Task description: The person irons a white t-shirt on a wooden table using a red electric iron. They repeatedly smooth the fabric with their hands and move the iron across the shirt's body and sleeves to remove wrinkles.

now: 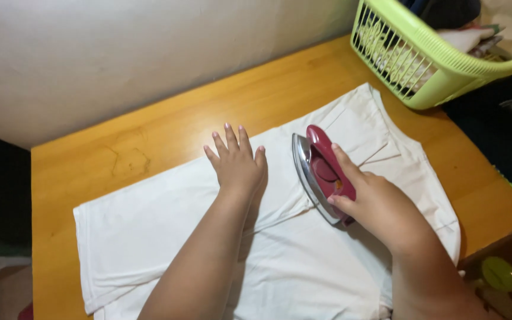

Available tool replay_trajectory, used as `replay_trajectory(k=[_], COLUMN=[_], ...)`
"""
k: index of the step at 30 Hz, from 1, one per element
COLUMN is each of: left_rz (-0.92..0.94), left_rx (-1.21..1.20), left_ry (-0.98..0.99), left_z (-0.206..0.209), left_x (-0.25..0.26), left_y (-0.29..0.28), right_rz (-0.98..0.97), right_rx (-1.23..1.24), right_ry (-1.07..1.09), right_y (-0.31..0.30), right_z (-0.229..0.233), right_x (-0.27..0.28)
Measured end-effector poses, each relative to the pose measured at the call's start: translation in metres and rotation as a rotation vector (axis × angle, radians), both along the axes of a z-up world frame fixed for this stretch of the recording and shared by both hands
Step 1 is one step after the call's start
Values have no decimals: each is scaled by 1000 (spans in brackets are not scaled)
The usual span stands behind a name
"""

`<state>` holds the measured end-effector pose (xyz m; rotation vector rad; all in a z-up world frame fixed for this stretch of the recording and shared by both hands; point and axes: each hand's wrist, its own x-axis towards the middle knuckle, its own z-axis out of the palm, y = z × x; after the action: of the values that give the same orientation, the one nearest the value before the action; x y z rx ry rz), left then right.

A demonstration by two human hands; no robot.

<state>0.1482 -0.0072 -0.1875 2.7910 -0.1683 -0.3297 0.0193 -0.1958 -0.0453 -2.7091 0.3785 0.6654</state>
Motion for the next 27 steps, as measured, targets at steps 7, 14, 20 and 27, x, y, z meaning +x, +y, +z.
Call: replay_trajectory(k=[7,14,20,27], left_rz=[-22,-18,-15,-18], left_rx=[12,14,13,37], left_ry=[-142,-41,-34,-74], left_z=[-21,0,-1,-21], left_x=[4,2,1,2], left_y=[0,2,3,3], right_rz=[-7,67,65,-4], right_rx=[-69,-57,-36,-112], right_ry=[-136,-130,-126,8], right_y=[5,12,7,13], right_z=[-17,-10,-11,-3], right_x=[10,45,27,-31])
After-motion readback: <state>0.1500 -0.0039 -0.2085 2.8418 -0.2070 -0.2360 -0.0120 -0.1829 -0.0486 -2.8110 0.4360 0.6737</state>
